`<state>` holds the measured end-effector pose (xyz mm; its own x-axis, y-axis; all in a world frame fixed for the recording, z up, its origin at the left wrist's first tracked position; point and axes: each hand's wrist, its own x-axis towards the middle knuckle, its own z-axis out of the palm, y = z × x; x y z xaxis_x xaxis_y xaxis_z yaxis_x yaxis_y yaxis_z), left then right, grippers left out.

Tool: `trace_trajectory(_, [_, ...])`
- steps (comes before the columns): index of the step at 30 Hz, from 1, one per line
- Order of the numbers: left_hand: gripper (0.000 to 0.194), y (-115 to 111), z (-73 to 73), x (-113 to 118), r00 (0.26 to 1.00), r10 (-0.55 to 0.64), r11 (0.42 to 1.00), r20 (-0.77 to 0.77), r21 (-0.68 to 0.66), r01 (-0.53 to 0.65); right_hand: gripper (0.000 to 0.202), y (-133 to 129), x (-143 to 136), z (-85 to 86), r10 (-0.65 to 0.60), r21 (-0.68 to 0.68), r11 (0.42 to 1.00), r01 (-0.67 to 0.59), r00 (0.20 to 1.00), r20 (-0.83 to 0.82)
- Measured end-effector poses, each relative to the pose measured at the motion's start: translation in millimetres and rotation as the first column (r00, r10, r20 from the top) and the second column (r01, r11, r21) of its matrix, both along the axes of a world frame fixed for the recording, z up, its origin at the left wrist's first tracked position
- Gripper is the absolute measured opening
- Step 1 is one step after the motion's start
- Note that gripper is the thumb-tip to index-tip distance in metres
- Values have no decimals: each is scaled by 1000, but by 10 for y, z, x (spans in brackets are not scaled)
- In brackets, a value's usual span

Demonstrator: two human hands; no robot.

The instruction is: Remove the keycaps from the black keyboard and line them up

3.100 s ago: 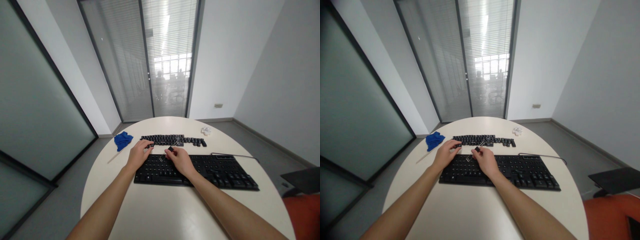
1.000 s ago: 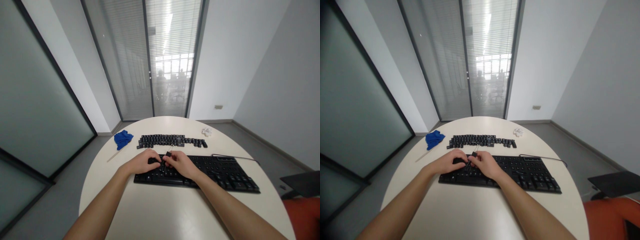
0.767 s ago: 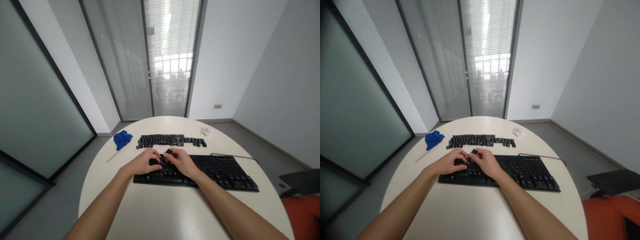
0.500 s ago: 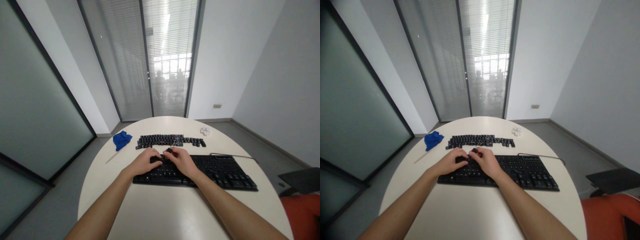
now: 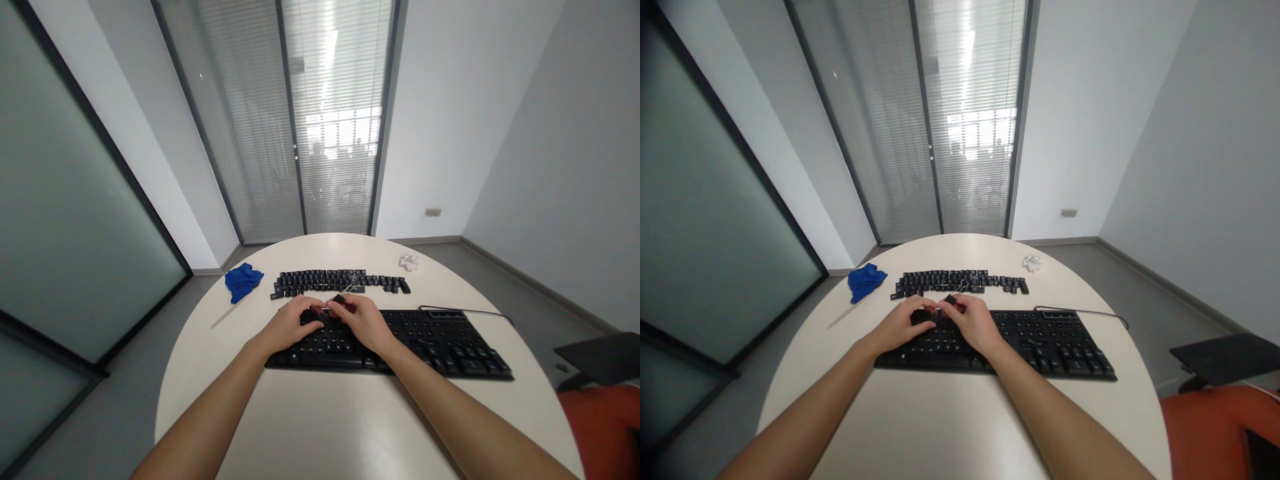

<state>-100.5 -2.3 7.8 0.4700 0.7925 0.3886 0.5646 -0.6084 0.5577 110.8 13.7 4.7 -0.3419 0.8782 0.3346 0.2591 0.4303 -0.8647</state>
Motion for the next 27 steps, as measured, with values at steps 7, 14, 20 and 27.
trace_trajectory(7, [20,-26,58,43,986,-42,988,-159,144,65,35,42,12,-62,-39,-30,999,39,999,9])
trace_trajectory(14, [13,3,8,51,982,-45,980,-185,181,79,35,34,13,-65,-57,-16,998,58,998,29])
trace_trajectory(20, [16,17,-41,46,996,-70,996,-54,56,73,33,5,-5,-47,-73,-6,997,73,995,61])
trace_trajectory(27, [18,16,-48,89,996,-53,996,74,-64,58,33,-28,-9,-13,-77,15,997,76,993,90])
